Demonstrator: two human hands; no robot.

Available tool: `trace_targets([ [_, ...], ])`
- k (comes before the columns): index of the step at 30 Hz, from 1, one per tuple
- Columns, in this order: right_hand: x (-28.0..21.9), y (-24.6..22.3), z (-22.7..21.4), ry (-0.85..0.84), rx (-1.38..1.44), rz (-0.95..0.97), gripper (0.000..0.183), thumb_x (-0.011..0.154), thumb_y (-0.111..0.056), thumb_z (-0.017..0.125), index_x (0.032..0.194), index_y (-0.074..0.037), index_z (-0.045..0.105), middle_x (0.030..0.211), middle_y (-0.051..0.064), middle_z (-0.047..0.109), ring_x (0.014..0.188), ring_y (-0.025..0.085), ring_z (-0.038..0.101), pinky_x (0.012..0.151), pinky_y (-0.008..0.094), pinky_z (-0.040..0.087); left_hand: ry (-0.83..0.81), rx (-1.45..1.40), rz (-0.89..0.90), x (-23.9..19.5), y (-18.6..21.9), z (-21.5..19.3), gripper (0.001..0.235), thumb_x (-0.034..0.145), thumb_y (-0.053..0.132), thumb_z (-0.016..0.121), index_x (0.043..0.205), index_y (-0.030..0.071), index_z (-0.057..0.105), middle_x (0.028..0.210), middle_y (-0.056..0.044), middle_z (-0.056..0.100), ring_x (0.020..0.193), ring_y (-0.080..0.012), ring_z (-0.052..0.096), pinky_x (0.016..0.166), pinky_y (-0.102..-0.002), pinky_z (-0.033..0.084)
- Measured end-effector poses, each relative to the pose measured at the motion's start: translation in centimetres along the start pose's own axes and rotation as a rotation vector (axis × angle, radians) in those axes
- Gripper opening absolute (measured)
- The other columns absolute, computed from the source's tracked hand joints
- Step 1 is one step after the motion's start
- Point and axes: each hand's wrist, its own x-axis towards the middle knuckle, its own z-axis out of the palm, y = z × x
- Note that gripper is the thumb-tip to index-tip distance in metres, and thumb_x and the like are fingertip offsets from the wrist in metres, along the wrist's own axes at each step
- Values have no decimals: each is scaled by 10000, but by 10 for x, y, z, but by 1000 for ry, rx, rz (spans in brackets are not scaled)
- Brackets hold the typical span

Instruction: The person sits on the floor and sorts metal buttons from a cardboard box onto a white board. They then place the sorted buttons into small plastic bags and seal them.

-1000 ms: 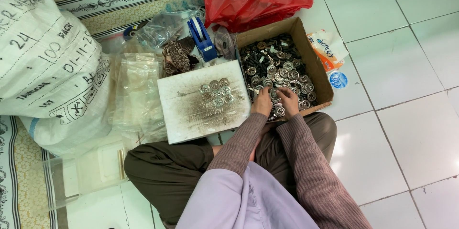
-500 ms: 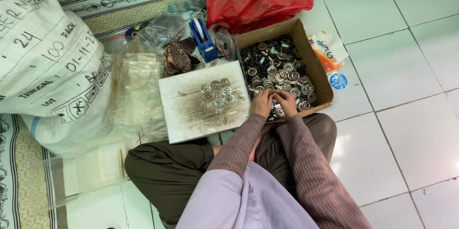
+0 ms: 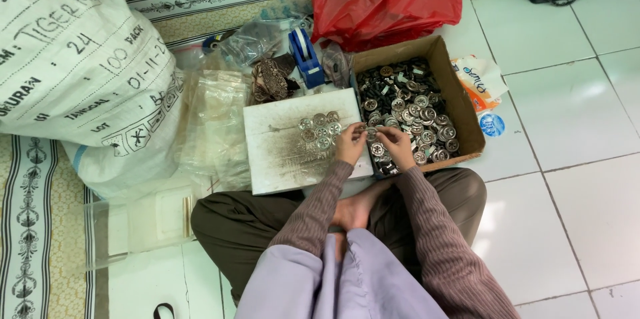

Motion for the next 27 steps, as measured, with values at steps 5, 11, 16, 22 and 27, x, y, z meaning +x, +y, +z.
trace_targets([
  [5, 3, -38, 53, -107, -192, -91, 286, 976, -193, 749, 1242, -87, 738, 990, 120, 760, 911, 238, 706, 796, 360, 580, 124, 134, -23, -1, -6, -63, 210, 987, 149, 682, 1184, 84, 704, 1073, -152, 723, 1003, -302, 733, 874, -386, 601],
  [11, -6, -63, 94, -266, -606, -333, 473, 1031, -335, 631, 1443, -105, 587, 1431, 237, 549, 1334, 437, 499, 1122, 564, 400, 232, 248, -88, -19, -11, -124, 202, 1006, 153, 644, 1188, 80, 695, 1083, -129, 719, 1017, -287, 727, 893, -393, 600],
  [16, -18, -30, 114, -310, -803, -438, 536, 1049, -379, 577, 1509, -113, 515, 1587, 266, 392, 1457, 468, 352, 1182, 628, 247, 262, 383, -81, -22, -47, -133, 173, 991, 186, 675, 1140, 109, 718, 1046, -96, 726, 993, -258, 727, 872, -374, 604],
  [22, -21, -10, 116, -314, -1018, -460, 600, 1053, -533, 467, 1573, -237, 423, 1617, 183, 383, 1524, 353, 294, 1234, 585, 134, 318, 544, -22, -19, -74, -126, 171, 1018, 300, 649, 1162, 242, 723, 1109, 60, 717, 1057, -148, 683, 1015, -354, 443],
  [27, -22, -11, 115, -311, -1003, -469, 613, 1053, -546, 450, 1585, -244, 408, 1631, 175, 363, 1529, 343, 282, 1238, 577, 130, 392, 550, 76, -25, -72, -124, 223, 939, 226, 732, 1160, 212, 704, 1129, 8, 686, 1102, -226, 633, 996, -413, 463],
])
